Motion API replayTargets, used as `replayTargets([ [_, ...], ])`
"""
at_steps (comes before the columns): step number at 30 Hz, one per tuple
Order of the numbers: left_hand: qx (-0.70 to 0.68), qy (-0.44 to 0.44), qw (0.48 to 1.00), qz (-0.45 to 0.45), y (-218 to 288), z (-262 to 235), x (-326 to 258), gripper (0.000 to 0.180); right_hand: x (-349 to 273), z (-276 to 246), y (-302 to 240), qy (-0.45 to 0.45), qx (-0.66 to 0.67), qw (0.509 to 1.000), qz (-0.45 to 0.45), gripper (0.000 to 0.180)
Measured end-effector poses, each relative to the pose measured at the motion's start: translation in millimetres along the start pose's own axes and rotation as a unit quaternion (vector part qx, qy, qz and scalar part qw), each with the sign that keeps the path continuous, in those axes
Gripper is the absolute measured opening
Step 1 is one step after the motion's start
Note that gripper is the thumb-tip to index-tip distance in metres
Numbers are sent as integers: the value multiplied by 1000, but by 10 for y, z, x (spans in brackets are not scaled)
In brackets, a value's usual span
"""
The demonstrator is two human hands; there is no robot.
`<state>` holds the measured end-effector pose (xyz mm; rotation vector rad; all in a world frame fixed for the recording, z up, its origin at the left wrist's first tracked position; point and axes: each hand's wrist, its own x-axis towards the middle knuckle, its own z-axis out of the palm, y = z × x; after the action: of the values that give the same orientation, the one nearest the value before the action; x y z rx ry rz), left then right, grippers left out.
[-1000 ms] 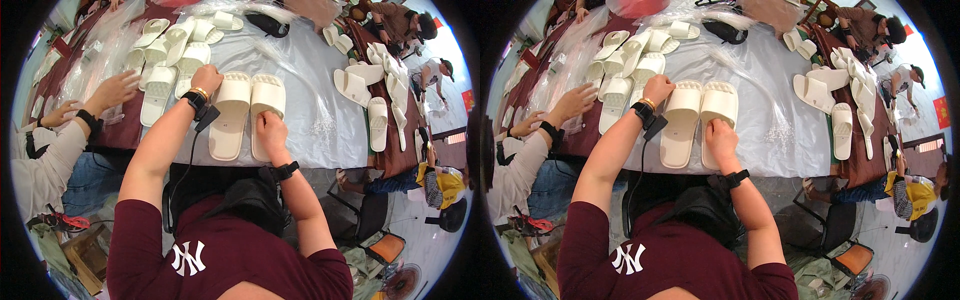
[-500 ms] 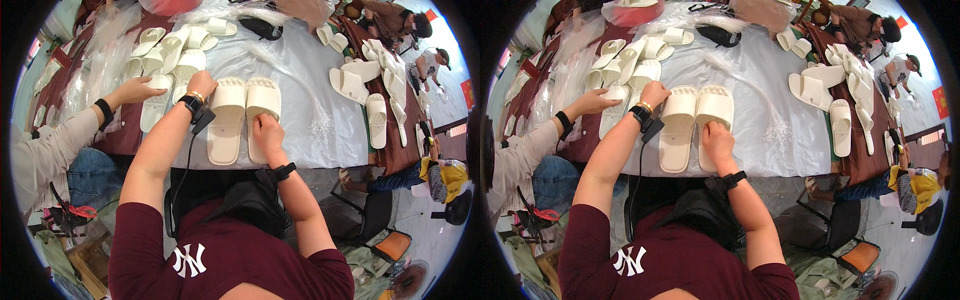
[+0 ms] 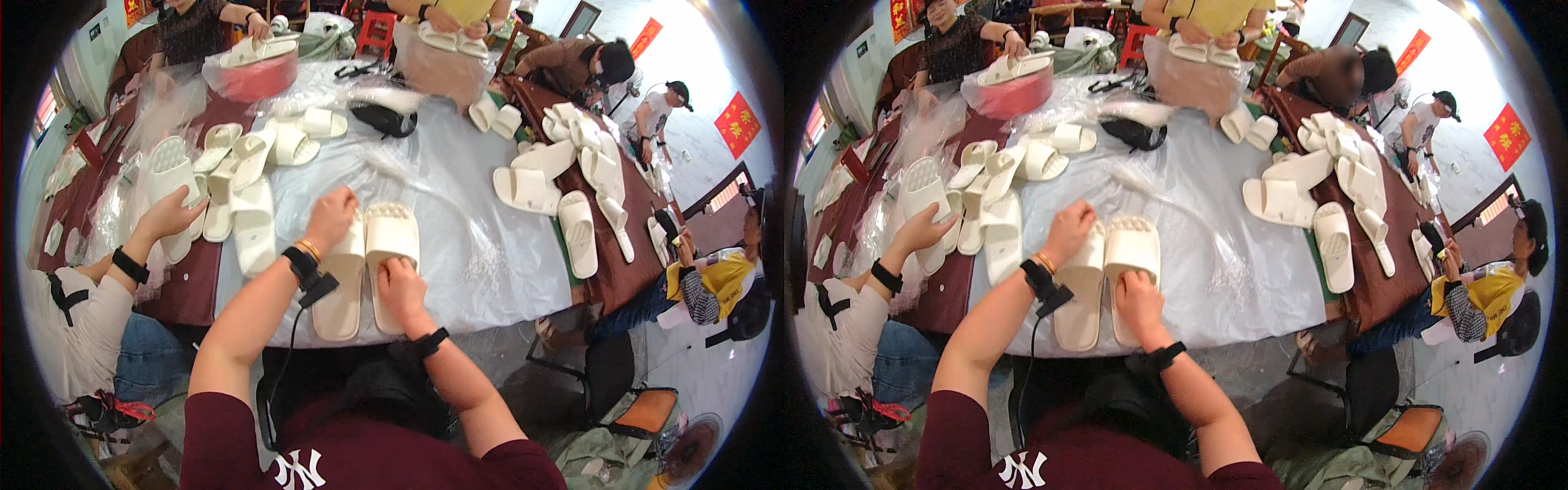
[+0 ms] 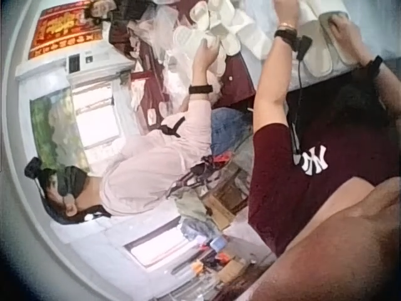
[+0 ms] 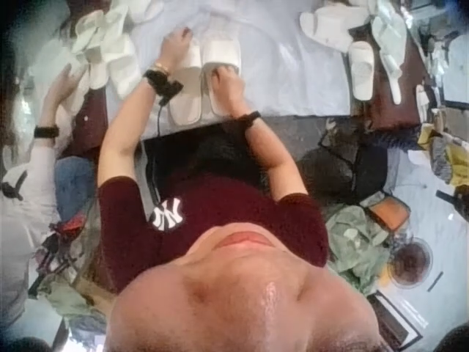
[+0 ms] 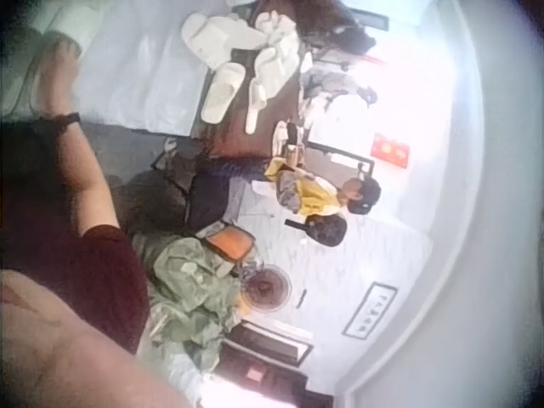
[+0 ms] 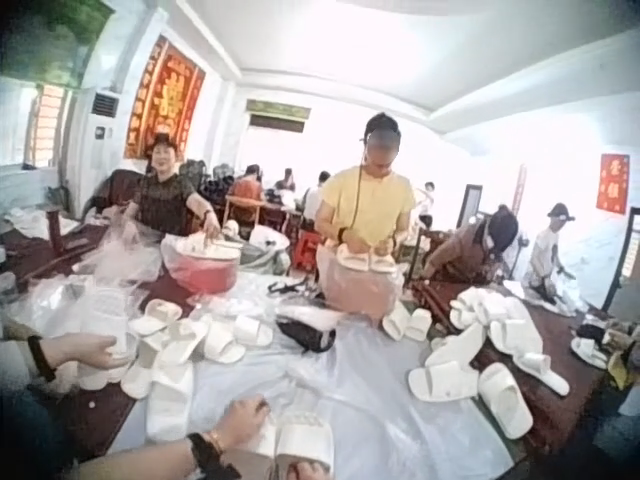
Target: Inspecting and assembling pairs of white plastic sandals at a manufacturing workshop table.
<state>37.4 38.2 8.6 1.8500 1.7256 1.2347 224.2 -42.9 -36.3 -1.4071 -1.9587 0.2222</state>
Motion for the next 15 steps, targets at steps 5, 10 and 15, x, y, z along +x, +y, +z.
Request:
replayTargets([
  [5,-22,-95,993,60,289,327,-49,17,-27,-57,-44,-26,-19,999,6,13],
  [10,28,-116,989,84,213,561,-18,17,-15,-37,-28,-25,-17,1000,1,20],
  [15,88,-134,987,22,133,707,12,23,-14,-14,-39,-20,-22,1000,-6,24],
])
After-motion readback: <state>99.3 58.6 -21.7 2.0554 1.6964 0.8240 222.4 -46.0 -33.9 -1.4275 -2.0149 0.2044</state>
